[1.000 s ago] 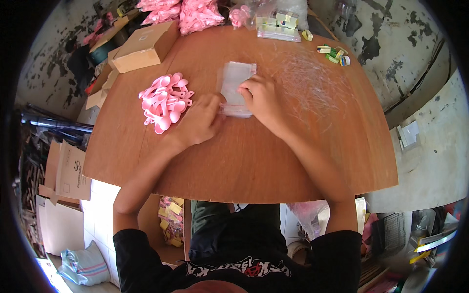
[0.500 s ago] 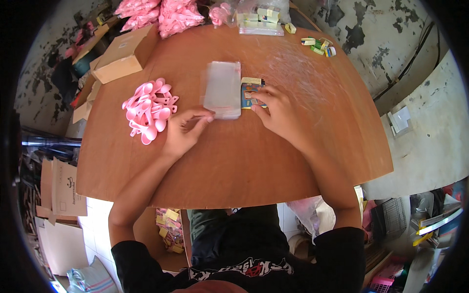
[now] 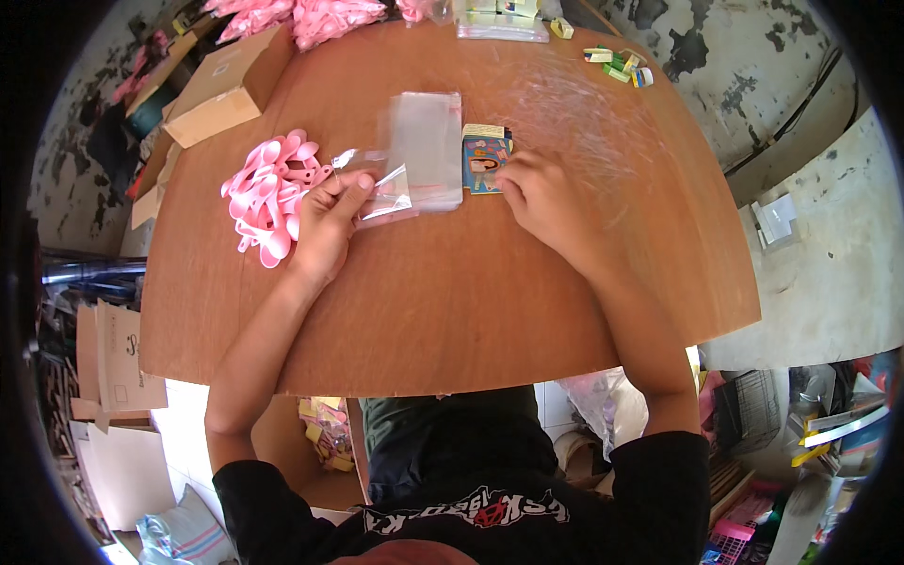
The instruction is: The person repeatedly places a pink plastic spoon and a yellow sticky note into small clear plastic bags on a wooden table. The person folds the bag open, inserts the items, and sets the filled bag aside. The process is repeated multiple times throughout the clip.
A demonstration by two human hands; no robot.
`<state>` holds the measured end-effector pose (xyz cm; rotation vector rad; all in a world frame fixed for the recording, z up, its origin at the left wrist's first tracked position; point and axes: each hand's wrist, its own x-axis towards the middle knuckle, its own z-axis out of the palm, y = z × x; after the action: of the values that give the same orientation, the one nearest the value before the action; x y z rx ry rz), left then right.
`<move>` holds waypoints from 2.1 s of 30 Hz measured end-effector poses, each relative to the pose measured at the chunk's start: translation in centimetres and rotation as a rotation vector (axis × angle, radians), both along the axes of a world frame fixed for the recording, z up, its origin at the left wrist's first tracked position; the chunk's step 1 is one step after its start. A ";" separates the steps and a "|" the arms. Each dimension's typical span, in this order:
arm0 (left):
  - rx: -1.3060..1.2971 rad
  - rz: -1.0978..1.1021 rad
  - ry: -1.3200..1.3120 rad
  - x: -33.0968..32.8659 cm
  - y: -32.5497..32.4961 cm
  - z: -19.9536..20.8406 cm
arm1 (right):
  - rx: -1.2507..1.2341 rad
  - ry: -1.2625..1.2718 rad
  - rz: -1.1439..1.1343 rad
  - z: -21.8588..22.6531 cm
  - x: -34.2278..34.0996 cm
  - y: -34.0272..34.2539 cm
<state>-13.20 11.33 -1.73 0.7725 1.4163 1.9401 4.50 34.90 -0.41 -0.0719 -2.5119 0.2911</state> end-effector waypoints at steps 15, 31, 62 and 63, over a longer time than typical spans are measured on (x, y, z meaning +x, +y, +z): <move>-0.216 -0.339 0.133 2.6 -1.2 1.8 | -0.779 0.501 0.143 3.8 0.5 -7.2; -0.219 -0.357 0.227 3.0 -1.6 2.8 | -0.620 0.445 0.116 3.0 1.2 -6.8; -0.160 -0.357 0.266 2.9 -1.7 2.7 | -0.957 0.232 0.102 3.2 1.0 -6.1; -0.152 -0.344 0.259 2.8 -1.7 2.7 | -0.956 0.233 0.104 3.2 1.0 -5.8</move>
<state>-10.37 9.67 0.98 1.1423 1.4469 1.4948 5.52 29.06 2.79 -0.2655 -1.9416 1.4204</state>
